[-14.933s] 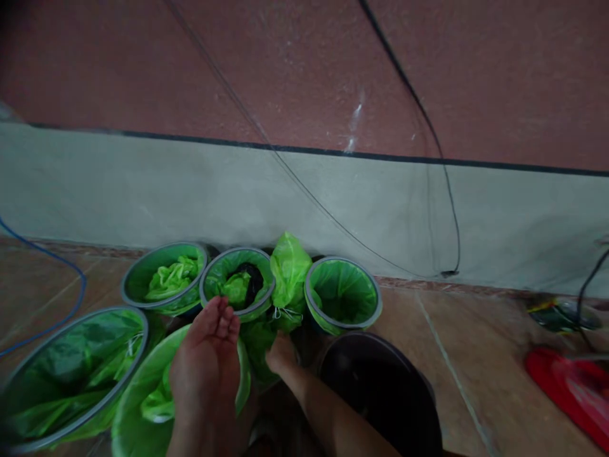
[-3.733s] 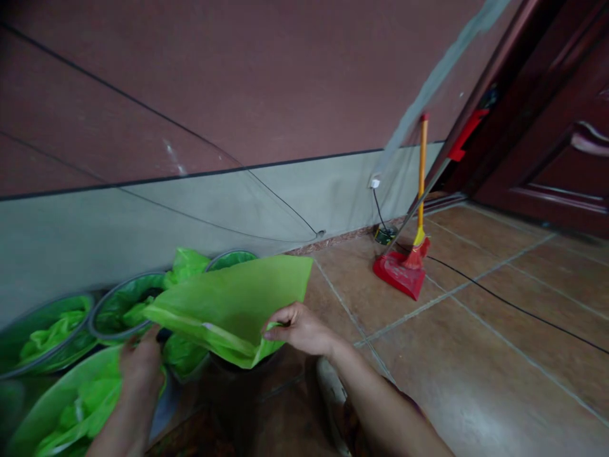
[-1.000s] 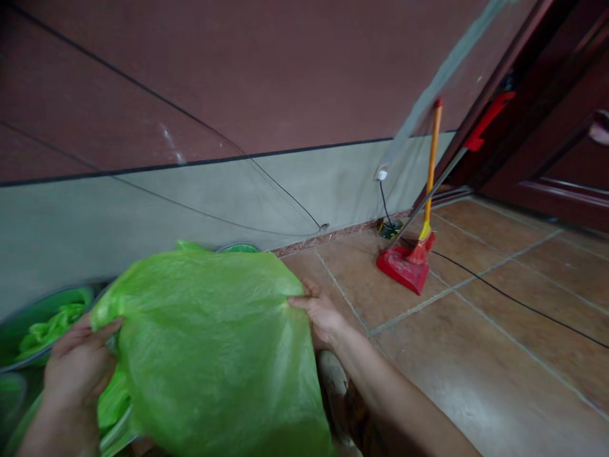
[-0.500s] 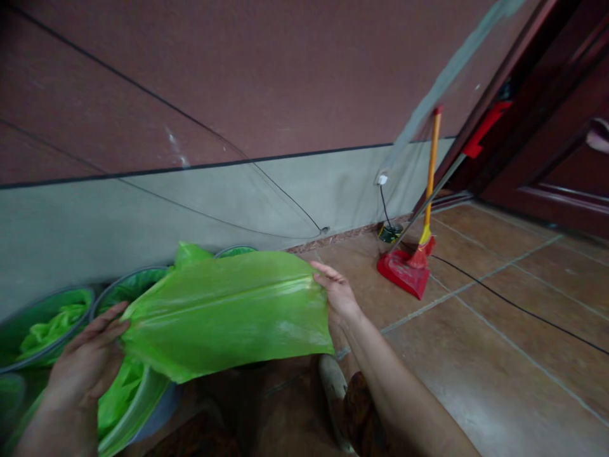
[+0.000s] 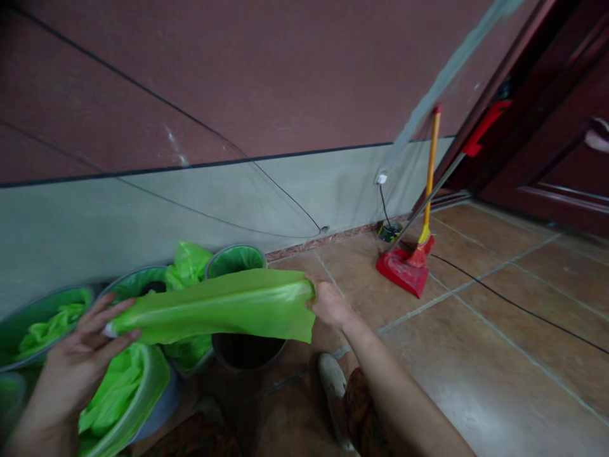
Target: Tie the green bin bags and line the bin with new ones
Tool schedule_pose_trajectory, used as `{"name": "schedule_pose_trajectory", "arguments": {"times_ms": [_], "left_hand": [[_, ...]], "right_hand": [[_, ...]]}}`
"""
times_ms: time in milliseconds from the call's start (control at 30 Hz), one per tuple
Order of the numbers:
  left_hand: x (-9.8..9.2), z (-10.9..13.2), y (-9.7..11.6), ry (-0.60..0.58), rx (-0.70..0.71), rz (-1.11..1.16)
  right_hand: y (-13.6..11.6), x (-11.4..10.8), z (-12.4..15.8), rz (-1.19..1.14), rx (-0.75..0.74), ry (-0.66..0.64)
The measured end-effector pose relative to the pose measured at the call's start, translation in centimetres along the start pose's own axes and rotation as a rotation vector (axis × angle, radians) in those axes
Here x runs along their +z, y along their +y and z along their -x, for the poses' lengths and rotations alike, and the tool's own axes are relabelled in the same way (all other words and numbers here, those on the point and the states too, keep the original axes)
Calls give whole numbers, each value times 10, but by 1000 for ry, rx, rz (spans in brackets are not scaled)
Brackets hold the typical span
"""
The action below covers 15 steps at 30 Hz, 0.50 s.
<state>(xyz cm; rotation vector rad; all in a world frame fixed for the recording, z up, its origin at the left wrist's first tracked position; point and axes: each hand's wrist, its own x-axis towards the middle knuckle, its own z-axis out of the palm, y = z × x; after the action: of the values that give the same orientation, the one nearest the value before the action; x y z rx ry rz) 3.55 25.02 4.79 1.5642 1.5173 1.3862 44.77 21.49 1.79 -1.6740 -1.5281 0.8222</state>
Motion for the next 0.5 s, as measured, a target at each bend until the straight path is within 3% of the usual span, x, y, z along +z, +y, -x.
{"name": "schedule_pose_trajectory", "arguments": {"times_ms": [133, 233, 367, 500], "left_hand": [[5, -4, -17, -78, 19, -325], [9, -6, -21, -53, -4, -426], [5, -6, -14, 5, -20, -414], [1, -3, -2, 127, -194, -200]], "right_hand": [[3, 5, -2, 409, 11, -58], [1, 3, -3, 493, 49, -59], [1, -5, -6, 331, 14, -4], [-1, -12, -8, -173, -54, 95]]}}
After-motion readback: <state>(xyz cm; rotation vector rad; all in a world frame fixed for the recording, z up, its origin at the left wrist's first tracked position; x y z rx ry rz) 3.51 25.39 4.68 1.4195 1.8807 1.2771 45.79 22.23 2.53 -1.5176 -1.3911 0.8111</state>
